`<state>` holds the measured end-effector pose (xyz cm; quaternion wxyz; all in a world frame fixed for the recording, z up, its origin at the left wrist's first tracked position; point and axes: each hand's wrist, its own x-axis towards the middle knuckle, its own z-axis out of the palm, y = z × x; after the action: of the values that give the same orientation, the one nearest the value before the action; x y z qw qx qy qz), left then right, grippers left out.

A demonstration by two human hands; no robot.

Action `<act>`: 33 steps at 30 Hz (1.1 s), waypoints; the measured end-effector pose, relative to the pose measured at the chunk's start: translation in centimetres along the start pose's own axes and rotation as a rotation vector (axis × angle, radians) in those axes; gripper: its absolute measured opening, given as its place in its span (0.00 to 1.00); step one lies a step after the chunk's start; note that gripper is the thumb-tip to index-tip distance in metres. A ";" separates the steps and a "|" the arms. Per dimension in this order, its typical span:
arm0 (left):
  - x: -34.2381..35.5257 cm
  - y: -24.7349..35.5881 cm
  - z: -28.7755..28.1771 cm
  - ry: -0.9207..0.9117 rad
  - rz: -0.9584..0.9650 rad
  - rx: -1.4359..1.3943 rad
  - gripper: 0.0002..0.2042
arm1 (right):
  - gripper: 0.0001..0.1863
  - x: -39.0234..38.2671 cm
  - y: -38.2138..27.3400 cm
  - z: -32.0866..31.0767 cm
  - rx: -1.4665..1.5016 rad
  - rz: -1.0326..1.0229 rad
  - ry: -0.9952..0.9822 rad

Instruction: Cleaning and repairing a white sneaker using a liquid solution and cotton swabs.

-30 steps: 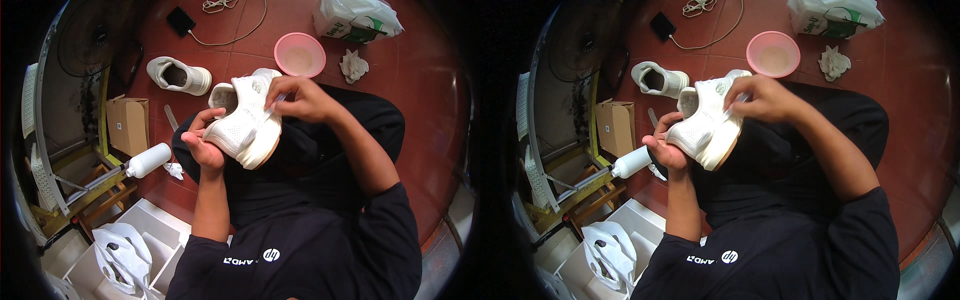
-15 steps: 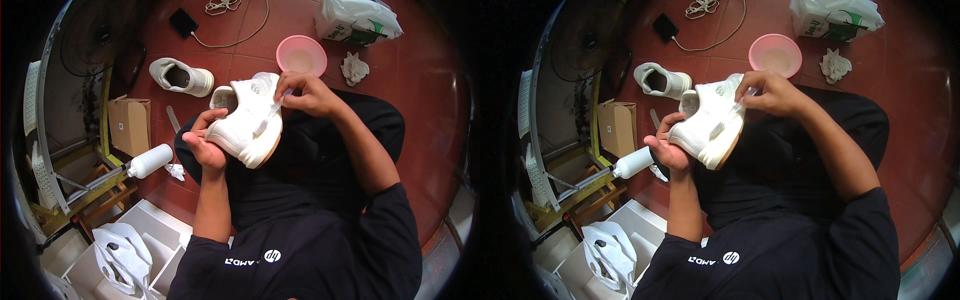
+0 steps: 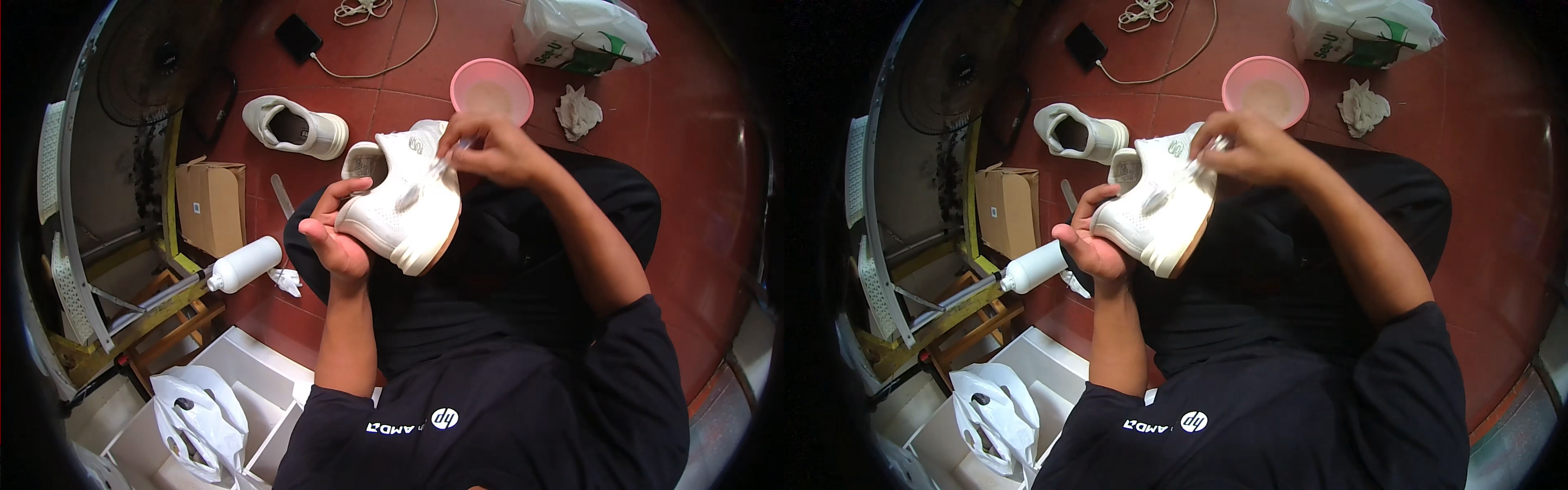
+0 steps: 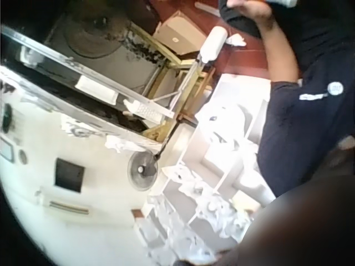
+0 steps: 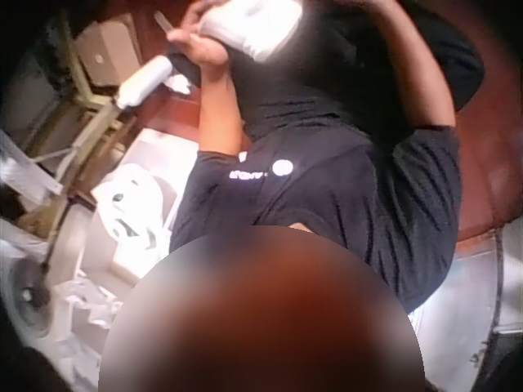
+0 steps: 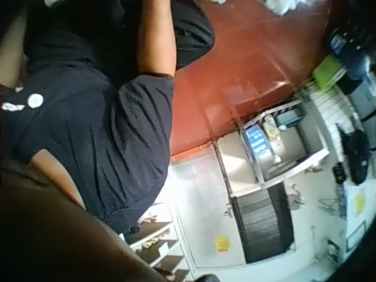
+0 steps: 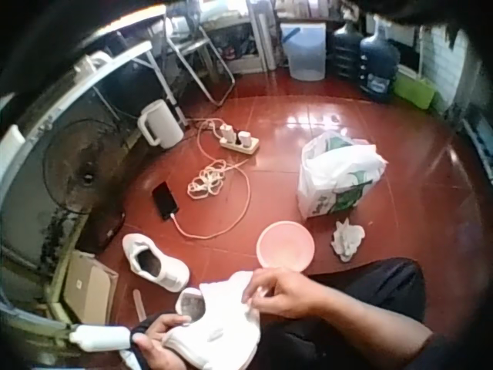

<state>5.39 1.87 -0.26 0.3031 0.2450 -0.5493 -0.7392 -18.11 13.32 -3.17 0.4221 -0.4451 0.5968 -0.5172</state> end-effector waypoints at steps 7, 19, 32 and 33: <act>0.0 0.1 -0.1 -0.008 -0.017 0.017 0.46 | 0.07 -0.9 -1.6 1.4 0.055 -0.149 -0.112; 0.3 0.2 0.5 0.019 0.006 0.033 0.46 | 0.07 -0.4 -2.3 0.7 -0.108 -0.272 -0.015; 0.6 0.1 0.3 0.008 -0.001 0.006 0.47 | 0.08 -0.9 -2.5 -0.4 -0.085 -0.071 0.028; 0.5 0.1 0.3 0.009 -0.002 0.006 0.47 | 0.08 -1.3 -3.0 0.3 -0.111 -0.140 -0.022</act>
<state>4.89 1.67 -0.06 0.3043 0.2498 -0.5500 -0.7366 -17.20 14.28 -0.22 0.3663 -0.5141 0.5873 -0.5066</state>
